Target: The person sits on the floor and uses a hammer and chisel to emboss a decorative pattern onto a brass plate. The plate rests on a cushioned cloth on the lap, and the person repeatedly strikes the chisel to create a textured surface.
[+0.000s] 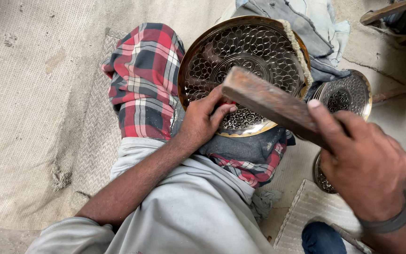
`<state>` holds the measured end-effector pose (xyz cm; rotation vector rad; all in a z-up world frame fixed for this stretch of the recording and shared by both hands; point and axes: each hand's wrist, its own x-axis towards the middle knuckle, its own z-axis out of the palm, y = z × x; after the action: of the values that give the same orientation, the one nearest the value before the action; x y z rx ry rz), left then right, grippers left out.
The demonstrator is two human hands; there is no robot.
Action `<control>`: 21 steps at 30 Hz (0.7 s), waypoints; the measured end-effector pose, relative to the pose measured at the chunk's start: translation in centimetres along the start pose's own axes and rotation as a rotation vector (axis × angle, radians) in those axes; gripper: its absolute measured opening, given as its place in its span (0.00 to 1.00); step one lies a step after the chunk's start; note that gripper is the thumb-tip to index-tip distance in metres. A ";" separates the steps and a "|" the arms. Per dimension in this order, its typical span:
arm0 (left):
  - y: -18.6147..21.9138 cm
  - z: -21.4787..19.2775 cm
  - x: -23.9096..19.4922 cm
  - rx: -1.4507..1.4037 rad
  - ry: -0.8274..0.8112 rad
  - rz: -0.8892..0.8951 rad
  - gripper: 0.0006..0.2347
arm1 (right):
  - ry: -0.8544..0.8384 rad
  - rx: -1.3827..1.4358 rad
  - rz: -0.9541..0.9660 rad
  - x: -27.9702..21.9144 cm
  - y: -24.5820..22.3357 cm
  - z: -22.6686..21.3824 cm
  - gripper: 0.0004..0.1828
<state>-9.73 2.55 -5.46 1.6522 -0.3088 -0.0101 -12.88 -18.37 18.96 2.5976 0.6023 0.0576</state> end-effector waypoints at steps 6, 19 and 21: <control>-0.2 0.0 -0.1 -0.018 0.011 0.034 0.20 | -0.007 0.030 0.022 0.0 0.3 -0.1 0.46; 0.6 0.2 0.1 -0.011 0.068 -0.031 0.21 | 0.177 0.672 0.116 0.9 0.8 -0.3 0.43; 0.4 0.2 -0.1 0.007 0.107 0.043 0.21 | 0.109 0.575 0.117 0.9 0.4 -0.3 0.43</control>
<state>-9.97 2.33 -5.14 1.6463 -0.2624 0.1115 -11.94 -18.18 19.37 3.2036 0.5672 0.0723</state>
